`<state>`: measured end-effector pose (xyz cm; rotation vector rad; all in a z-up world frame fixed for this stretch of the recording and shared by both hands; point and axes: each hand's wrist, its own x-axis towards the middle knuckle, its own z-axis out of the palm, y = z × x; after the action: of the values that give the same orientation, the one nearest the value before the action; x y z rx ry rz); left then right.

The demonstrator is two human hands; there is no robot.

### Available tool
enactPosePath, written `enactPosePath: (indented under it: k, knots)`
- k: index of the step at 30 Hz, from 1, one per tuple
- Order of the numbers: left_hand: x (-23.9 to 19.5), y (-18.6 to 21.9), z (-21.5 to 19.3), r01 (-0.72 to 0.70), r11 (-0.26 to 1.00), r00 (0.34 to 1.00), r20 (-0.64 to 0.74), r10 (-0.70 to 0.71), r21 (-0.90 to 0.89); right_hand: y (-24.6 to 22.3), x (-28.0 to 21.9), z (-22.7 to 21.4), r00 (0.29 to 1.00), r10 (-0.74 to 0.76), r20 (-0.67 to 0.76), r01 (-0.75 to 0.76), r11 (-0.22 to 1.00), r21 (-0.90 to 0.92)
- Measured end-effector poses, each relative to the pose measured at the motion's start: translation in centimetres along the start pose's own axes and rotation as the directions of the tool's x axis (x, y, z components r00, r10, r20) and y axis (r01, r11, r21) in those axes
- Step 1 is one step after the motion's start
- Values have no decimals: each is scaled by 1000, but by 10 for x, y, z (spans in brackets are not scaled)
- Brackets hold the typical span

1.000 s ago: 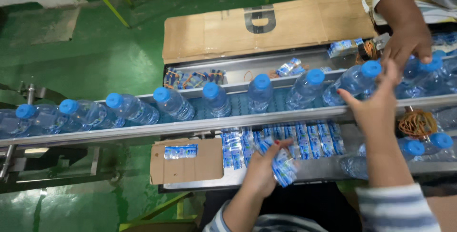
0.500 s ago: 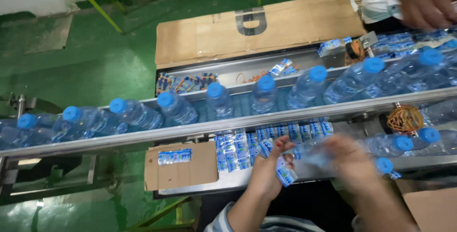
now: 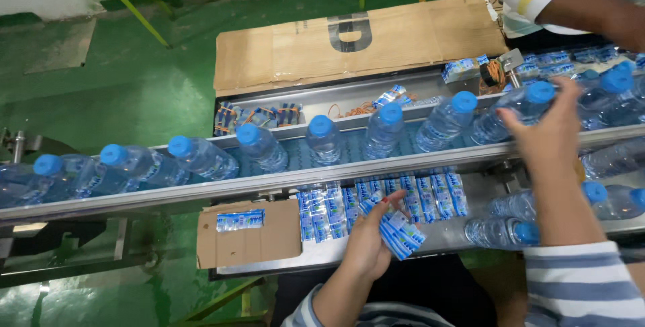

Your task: The person places small blue packets onto plastic water bottles moving along a conveyor belt. They then pick up the bottles and place them into a cardboard box.

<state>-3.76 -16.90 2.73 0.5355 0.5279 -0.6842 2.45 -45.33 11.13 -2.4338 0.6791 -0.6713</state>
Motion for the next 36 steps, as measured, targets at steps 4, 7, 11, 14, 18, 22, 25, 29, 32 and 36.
enactPosePath:
  k: [4,7,11,14,18,22,25,29,32,36]
  knots:
    - [-2,-5,3,-9,990,998,-55,17,140,-48,-19,-8,959,195,205,-216,973,85]
    - [-6,-4,13,31,946,961,-269,60,323,-41,-53,-14,961,134,243,-156,985,76]
    - [-1,-18,13,-251,812,916,-141,375,528,-44,-144,-11,591,242,770,-462,884,76]
    - [11,-27,7,-322,779,907,-61,417,539,6,-182,23,669,171,723,-568,746,348]
    - [8,-22,14,-187,861,973,-31,228,472,49,-142,3,854,155,497,-425,759,494]
    - [15,-26,2,-36,998,999,-33,37,45,70,-30,-25,992,-18,-128,22,999,32]
    - [9,-26,5,-25,998,998,-56,28,49,91,13,10,859,-456,-232,449,889,-86]
    - [2,-21,9,-50,992,997,-58,57,117,43,-1,31,995,-103,16,105,989,-103]
    - [-1,-17,12,-14,990,997,-75,24,137,-48,-20,6,951,202,234,-219,975,46]
    - [-1,-20,13,35,993,998,-52,-30,111,-57,-25,24,910,234,343,-257,966,23]
